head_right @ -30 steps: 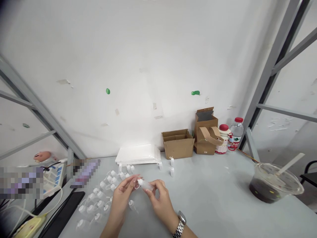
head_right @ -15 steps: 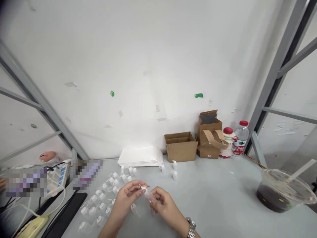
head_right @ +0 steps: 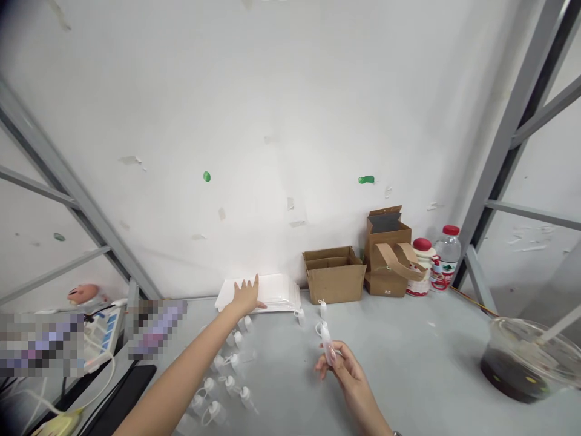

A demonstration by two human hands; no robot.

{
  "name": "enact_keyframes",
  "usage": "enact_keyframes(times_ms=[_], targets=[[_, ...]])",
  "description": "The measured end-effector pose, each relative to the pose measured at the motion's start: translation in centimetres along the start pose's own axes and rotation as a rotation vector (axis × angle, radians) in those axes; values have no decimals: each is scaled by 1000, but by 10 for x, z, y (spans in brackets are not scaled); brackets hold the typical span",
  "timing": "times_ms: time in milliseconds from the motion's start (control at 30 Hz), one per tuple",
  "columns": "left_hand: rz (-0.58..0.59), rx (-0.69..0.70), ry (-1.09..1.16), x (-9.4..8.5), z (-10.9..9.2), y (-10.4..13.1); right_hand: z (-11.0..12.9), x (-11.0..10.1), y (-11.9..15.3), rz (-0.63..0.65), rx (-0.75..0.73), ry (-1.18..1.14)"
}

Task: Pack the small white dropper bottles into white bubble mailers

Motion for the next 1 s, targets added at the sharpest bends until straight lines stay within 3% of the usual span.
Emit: enact_keyframes(times_ms=[167,333,433,567,633,733,767,833,967,1000], targets=[[5,-6,-75,11,11,0,-3,-6,-2,-92,-2,118],[-72,54,-18,-4,11,5,-6,-12,-6,-93,-41,88],[-162,78,71,-26,10,6,-8,-19,-6,-139,-51,92],[-356,99,252,-74,5,18,-9,-24,-4,-195,-46,58],[-474,104,371,-100,-1,39,-8,-25,-1,-221,-23,34],[-618,104,585,-128,-13,93,-2,-28,9,-252,2,16],[-643,112,845,-130,-12,114,2,-30,14,-264,4,8],[-484,40,1183,-109,-16,150,13,-36,24,-300,-6,-25],[105,-256,1430,-7,-24,211,35,-47,47,-357,-58,-148],[191,-295,1449,17,-23,223,37,-46,51,-357,-59,-167]])
Point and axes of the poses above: each hand's wrist, its own y-axis away from the middle knuckle, its own x-axis out of the palm, z = x × y, the point moved 8 cm from there along -y, towards the middle knuckle, and after that the axes turned 4 degrees about -x, right-handed, at the moved point
